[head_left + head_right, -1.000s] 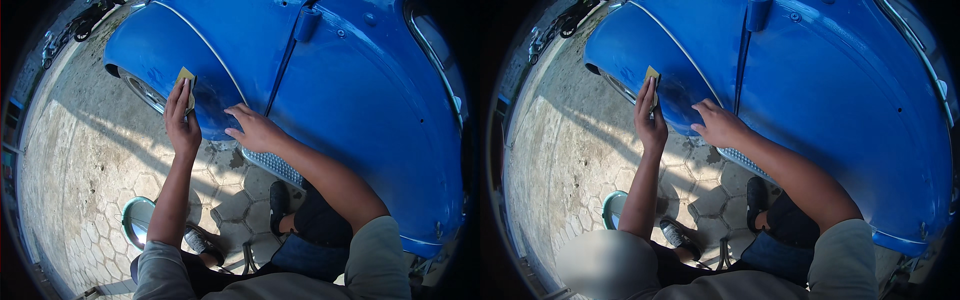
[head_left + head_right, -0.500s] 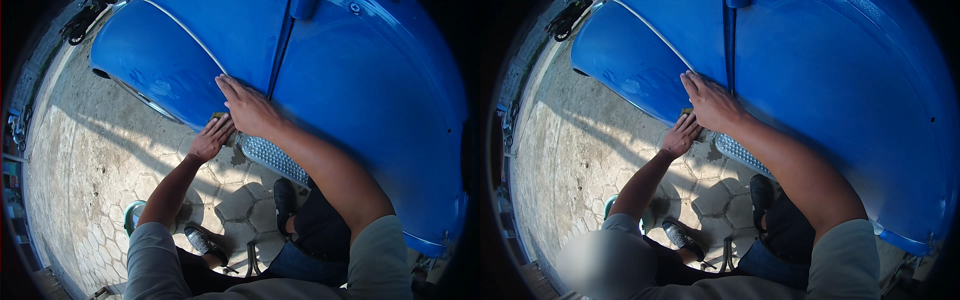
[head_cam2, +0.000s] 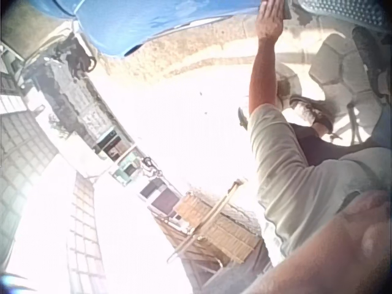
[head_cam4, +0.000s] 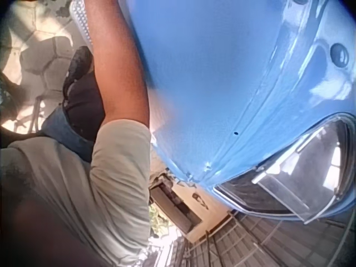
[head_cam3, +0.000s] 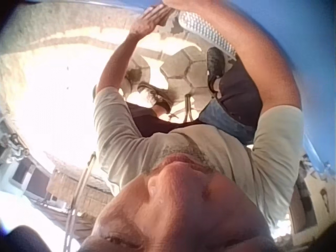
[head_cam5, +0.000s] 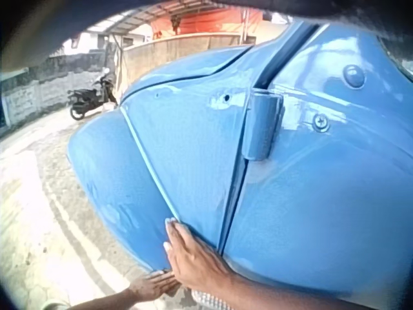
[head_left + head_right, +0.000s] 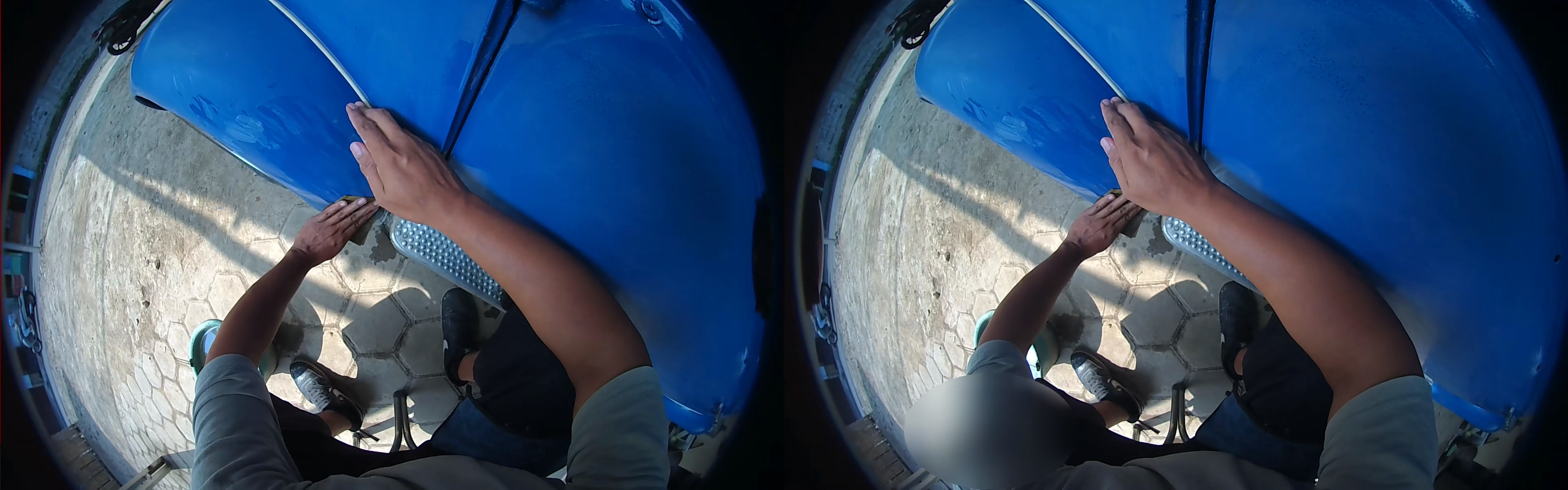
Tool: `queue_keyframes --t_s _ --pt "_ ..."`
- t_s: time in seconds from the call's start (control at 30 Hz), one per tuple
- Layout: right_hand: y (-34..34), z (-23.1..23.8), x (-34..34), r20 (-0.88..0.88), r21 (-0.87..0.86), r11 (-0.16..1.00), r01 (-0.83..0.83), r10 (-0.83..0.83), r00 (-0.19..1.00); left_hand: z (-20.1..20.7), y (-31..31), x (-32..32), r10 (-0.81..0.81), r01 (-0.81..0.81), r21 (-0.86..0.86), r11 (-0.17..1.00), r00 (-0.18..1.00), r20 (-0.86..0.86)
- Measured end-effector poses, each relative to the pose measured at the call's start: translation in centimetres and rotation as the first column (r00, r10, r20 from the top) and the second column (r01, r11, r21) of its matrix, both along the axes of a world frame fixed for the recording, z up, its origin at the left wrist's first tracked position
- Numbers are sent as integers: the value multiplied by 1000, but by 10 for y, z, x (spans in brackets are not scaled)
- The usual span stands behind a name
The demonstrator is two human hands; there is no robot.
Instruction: Sanding the exterior body of a blue car using a sanding block and sandpaper.
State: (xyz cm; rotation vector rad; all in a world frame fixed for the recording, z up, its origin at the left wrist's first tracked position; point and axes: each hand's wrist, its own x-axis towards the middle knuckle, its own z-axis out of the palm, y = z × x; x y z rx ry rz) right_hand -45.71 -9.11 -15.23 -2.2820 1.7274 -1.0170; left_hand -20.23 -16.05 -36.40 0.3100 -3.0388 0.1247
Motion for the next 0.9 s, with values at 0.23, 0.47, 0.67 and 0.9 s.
queue_keyframes --t_s 0.23,0.47,0.67,0.9 --pt "3 -8 -3 -103 -120 993 -18 5 995 54 14 -32 322 -387 -112 915 870 -374" --pt "3 -12 -3 -171 -117 992 -42 21 985 -19 16 -9 78 -85 -49 995 989 -129" --pt "5 -21 -10 -196 -82 993 -85 67 978 36 16 -24 296 -337 -122 933 916 -270" --pt "2 -35 -7 -492 -2 998 -64 54 869 -30 19 -7 167 -188 -69 980 957 -235"
